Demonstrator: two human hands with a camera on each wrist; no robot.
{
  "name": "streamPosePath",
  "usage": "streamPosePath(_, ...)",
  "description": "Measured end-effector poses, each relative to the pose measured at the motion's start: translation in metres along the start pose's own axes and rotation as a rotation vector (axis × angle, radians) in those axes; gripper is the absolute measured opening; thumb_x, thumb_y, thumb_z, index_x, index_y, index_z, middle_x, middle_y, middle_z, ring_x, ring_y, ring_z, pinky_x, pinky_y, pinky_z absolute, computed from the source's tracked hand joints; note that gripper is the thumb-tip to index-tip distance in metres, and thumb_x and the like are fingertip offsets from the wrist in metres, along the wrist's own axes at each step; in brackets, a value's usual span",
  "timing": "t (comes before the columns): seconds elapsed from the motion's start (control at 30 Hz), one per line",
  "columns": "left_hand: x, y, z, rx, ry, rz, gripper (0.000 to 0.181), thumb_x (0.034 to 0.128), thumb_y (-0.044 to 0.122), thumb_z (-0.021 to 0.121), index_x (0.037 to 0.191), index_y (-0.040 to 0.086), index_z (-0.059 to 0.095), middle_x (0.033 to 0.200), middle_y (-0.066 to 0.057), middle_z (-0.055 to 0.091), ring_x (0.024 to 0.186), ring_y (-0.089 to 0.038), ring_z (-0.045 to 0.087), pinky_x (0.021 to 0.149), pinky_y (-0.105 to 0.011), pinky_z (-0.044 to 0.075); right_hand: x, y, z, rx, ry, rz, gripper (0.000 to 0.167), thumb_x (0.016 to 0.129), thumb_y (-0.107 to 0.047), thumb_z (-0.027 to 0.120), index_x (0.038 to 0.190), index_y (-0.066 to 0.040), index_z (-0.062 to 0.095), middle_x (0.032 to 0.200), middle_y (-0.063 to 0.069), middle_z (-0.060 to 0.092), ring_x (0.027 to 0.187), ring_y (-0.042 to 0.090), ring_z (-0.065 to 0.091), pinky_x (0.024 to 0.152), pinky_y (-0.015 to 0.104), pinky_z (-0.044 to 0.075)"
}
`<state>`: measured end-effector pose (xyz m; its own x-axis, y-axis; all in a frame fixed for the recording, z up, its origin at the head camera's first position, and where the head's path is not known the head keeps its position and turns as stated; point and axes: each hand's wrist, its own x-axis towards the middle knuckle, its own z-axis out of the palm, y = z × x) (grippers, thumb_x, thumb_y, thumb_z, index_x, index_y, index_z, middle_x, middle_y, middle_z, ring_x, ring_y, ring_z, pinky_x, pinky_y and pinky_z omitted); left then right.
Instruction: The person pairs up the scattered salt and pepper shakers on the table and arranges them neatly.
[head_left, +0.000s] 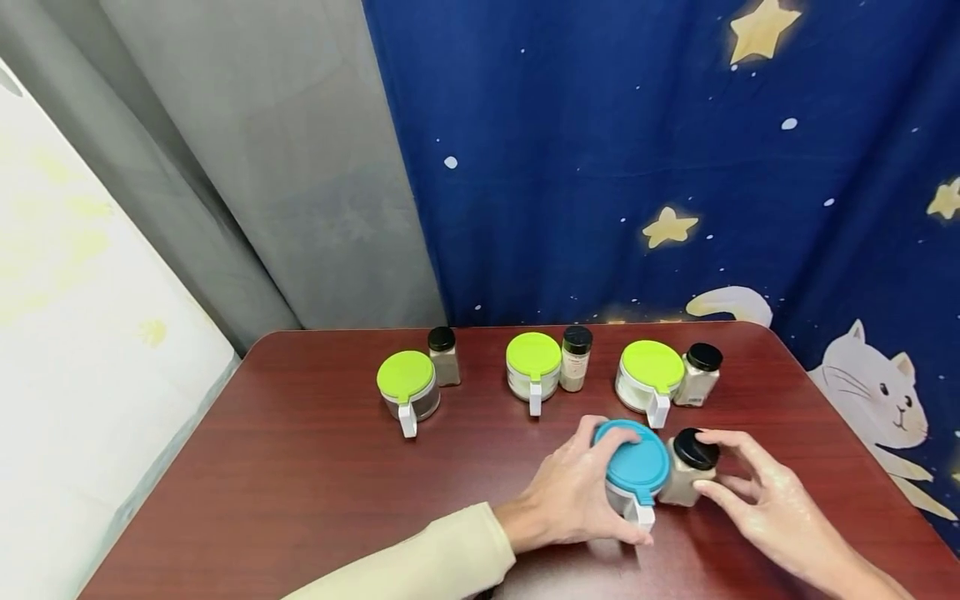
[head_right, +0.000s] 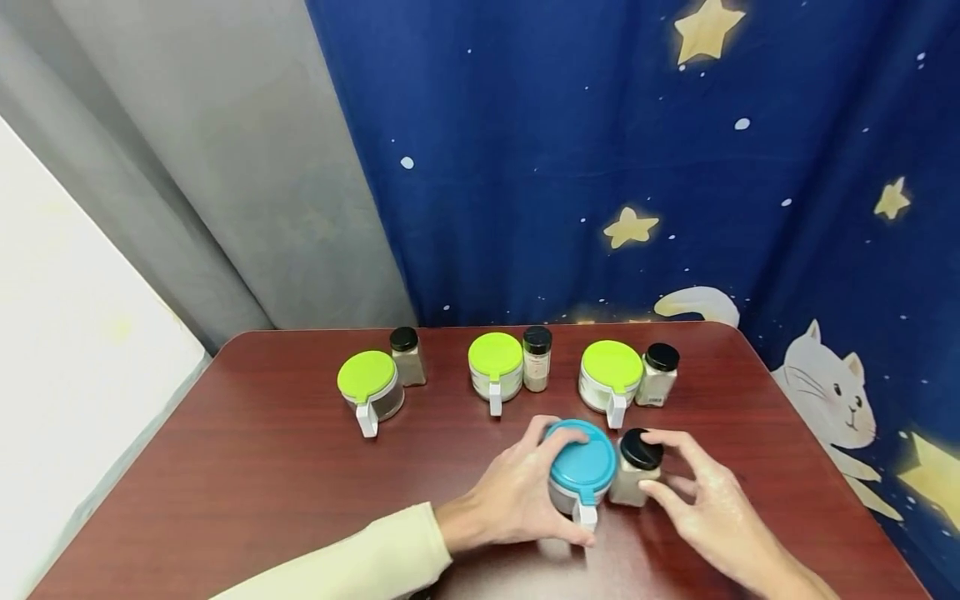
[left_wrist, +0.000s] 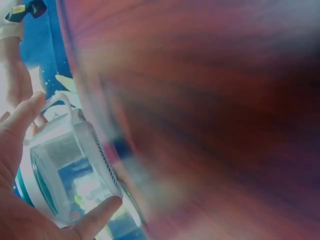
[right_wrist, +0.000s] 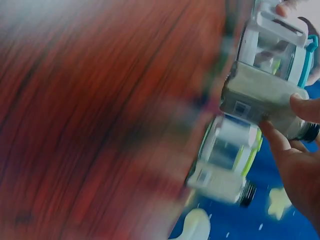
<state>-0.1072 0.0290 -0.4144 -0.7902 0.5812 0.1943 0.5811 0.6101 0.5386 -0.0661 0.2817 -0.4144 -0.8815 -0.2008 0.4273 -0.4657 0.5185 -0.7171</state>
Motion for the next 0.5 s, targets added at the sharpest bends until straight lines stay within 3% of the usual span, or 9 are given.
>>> streamPosePath(0.13,0.015,0.011,0.016,0.029,-0.010,-0.006,0.096,0.0626,0.062,0.091,0.143,0.038,0.044,0.135,0.003,0.040,0.106,-0.008,0.056,0.078,-0.021,0.049,-0.005,0.016,-0.013,-0.007,0.006,0.030,0.066,0.079,0.022,0.074,0.136,-0.004,0.053,0.133,-0.011,0.051,0.112,-0.008,0.055,0.074,0.017,0.054)
streamPosePath(0.27,0.028,0.022,0.030,0.058,-0.062,-0.032,0.098,0.0641,0.065,0.089,0.145,0.038,0.041,0.139,0.000,0.038,0.107,-0.009,0.055,0.076,-0.020,0.049,-0.011,0.030,-0.022,0.006,0.023,0.025,0.068,0.076,0.028,0.071,0.135,0.001,0.050,0.134,-0.015,0.051,0.116,-0.010,0.052,0.075,0.015,0.052)
streamPosePath(0.4,0.038,0.031,0.035,0.089,-0.139,-0.063,0.102,0.0657,0.066,0.087,0.149,0.039,0.035,0.144,-0.002,0.034,0.109,-0.012,0.053,0.074,-0.022,0.050,-0.015,0.038,-0.026,0.037,0.044,0.004,0.069,0.074,0.032,0.068,0.135,0.006,0.049,0.135,-0.013,0.053,0.116,-0.006,0.055,0.077,0.015,0.052)
streamPosePath(0.5,0.041,0.037,0.036,0.110,-0.162,-0.072,0.104,0.0651,0.065,0.088,0.149,0.038,0.034,0.142,-0.003,0.034,0.110,-0.012,0.052,0.074,-0.022,0.050,-0.017,0.041,-0.030,0.028,0.052,0.022,0.069,0.075,0.031,0.069,0.136,0.005,0.049,0.135,-0.015,0.053,0.116,-0.007,0.055,0.077,0.015,0.052)
